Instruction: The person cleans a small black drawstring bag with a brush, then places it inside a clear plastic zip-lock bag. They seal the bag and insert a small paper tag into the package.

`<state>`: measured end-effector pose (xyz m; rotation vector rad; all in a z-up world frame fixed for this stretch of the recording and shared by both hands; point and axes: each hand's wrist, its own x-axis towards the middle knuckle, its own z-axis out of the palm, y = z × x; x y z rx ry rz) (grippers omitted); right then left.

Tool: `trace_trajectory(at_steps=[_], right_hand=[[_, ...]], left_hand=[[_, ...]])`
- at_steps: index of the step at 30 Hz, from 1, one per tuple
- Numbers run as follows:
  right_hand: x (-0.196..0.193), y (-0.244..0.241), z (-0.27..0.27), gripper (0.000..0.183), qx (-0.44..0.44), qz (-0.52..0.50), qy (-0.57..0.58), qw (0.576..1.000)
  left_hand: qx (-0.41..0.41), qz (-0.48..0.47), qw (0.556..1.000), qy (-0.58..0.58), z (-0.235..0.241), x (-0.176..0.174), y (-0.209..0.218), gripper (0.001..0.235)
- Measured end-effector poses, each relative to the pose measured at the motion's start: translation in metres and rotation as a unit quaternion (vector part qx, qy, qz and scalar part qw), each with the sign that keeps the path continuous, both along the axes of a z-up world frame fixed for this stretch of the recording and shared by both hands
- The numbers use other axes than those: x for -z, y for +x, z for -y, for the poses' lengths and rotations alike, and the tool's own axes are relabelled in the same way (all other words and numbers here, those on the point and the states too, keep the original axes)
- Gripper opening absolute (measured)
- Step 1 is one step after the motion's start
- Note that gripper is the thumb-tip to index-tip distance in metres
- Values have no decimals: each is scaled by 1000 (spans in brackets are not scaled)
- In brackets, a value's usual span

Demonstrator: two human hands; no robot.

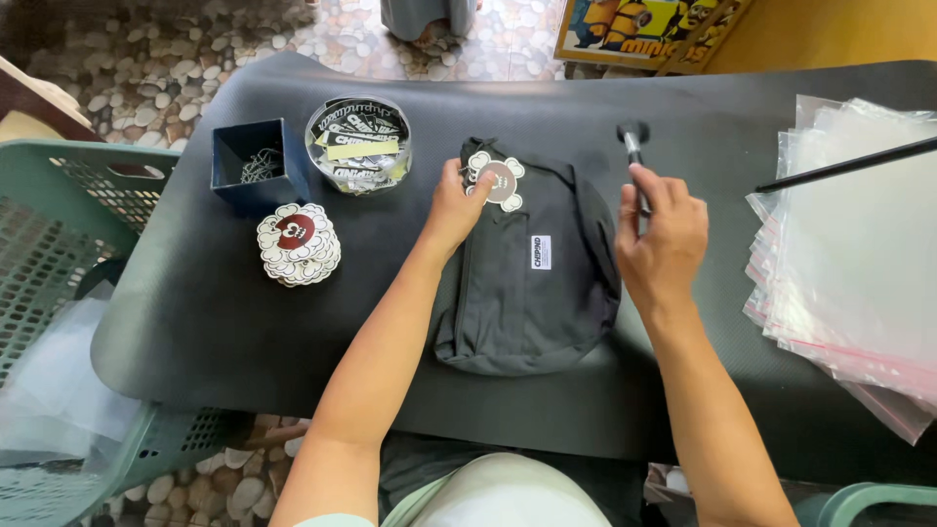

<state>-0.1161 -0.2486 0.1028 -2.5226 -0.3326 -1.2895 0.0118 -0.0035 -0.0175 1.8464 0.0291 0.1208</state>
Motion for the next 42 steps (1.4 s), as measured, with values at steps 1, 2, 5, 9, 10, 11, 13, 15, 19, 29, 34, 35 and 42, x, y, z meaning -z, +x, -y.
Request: trace_trajectory(at_steps=[1, 2, 5, 9, 10, 11, 13, 15, 19, 29, 34, 35, 42], right_hand=[[-1, -9, 0, 16, 1, -1, -1, 1000], [-2, -17, -3, 15, -104, -110, 162, 975], [-4, -35, 1, 17, -195, -220, 291, 910], [-32, -55, -5, 14, -168, -160, 163, 959], [-31, -64, -7, 14, -168, -160, 164, 959], [-31, -72, -10, 15, -245, -251, 234, 907], [-31, -76, -8, 16, -316, -338, 298, 835], [-33, -69, 0, 15, -217, -230, 206, 926], [-34, -75, -1, 18, -219, -218, 205, 929], [-31, -75, 29, 17, -174, -237, 212, 932], [-34, -63, 33, 12, -87, -138, 83, 983], [-31, -59, 35, 11, -109, -190, 140, 966], [-39, -32, 20, 14, -152, -177, 173, 957]], left_hand=[[1, -1, 1000, -1, 1, -2, -2, 55], [2, -2, 1000, -3, -1, -5, -3, 54], [6, 1, 1000, -4, -3, -6, -4, 54], [4, 11, 1000, -10, -3, -4, -3, 51], [4, 11, 1000, -9, -3, -4, -3, 51], [7, 7, 1000, -13, -4, -4, -3, 52], [9, 0, 1000, -17, -6, 0, 0, 53], [9, 10, 1000, -10, -9, 7, 3, 53], [11, 12, 1000, -9, -5, -5, -1, 52], [7, 7, 1000, -7, -3, -10, -7, 54], [8, 14, 1000, -7, -3, -5, -3, 53], [10, 10, 1000, -6, -2, -6, -2, 54], [10, 8, 1000, -9, -2, -11, -6, 53]])
